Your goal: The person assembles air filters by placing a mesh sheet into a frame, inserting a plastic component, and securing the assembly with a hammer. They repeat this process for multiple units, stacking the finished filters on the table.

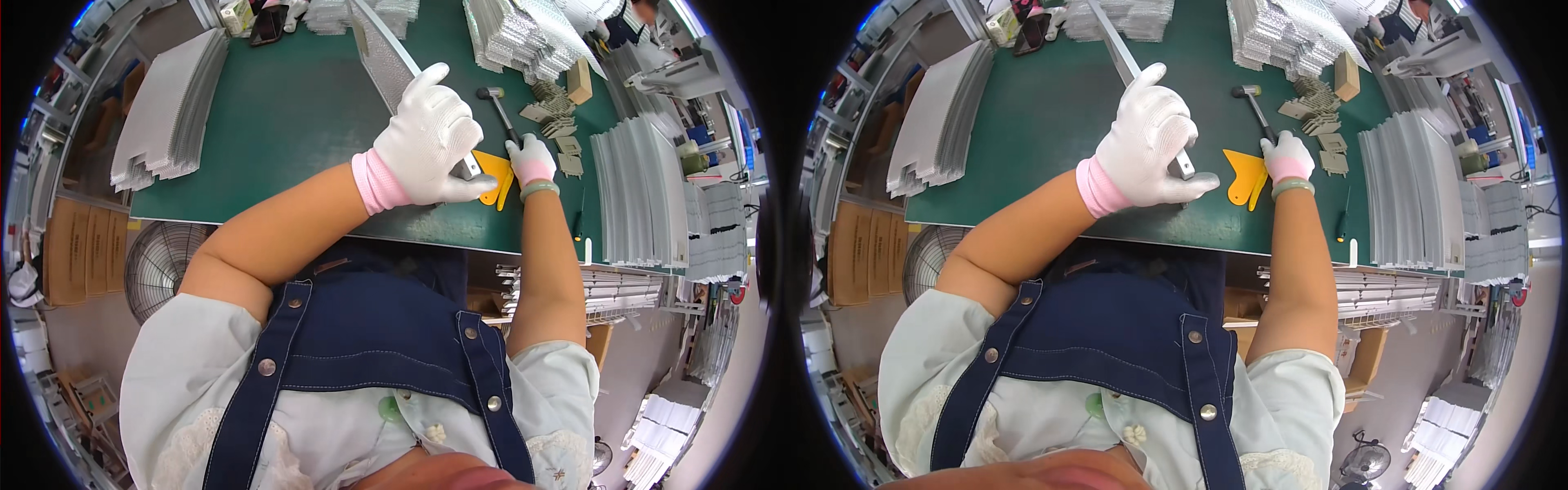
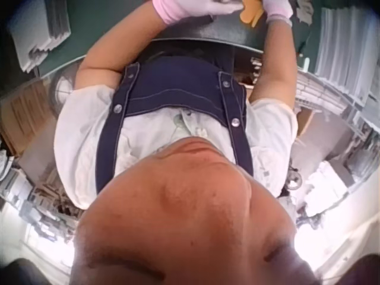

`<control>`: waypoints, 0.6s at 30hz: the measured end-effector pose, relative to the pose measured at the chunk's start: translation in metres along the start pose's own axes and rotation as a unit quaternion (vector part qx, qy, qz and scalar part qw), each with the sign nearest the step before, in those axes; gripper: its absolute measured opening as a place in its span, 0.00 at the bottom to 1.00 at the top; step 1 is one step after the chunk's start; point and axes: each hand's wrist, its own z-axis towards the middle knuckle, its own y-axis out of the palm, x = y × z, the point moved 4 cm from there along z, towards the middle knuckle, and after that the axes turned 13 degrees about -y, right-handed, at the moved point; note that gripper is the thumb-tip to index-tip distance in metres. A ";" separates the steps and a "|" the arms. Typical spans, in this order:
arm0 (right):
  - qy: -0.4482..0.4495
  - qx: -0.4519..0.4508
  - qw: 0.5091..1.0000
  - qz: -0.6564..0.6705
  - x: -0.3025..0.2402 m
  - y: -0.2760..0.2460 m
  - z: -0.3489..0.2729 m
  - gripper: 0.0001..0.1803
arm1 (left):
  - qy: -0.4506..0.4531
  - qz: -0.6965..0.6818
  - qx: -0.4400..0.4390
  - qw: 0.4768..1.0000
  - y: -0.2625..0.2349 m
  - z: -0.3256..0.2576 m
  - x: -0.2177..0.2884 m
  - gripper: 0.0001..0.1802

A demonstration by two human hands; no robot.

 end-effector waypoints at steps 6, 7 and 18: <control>-0.100 0.098 0.990 0.037 -0.002 -0.028 -0.007 0.19 | -0.006 0.000 0.037 0.999 -0.002 -0.004 0.001 0.23; -0.110 0.143 0.980 0.086 -0.002 -0.043 -0.022 0.19 | -0.004 0.009 0.023 1.000 -0.001 -0.003 0.001 0.22; -0.294 0.123 0.937 0.145 -0.054 -0.203 -0.168 0.22 | 0.008 0.006 -0.017 1.000 0.008 0.006 0.005 0.20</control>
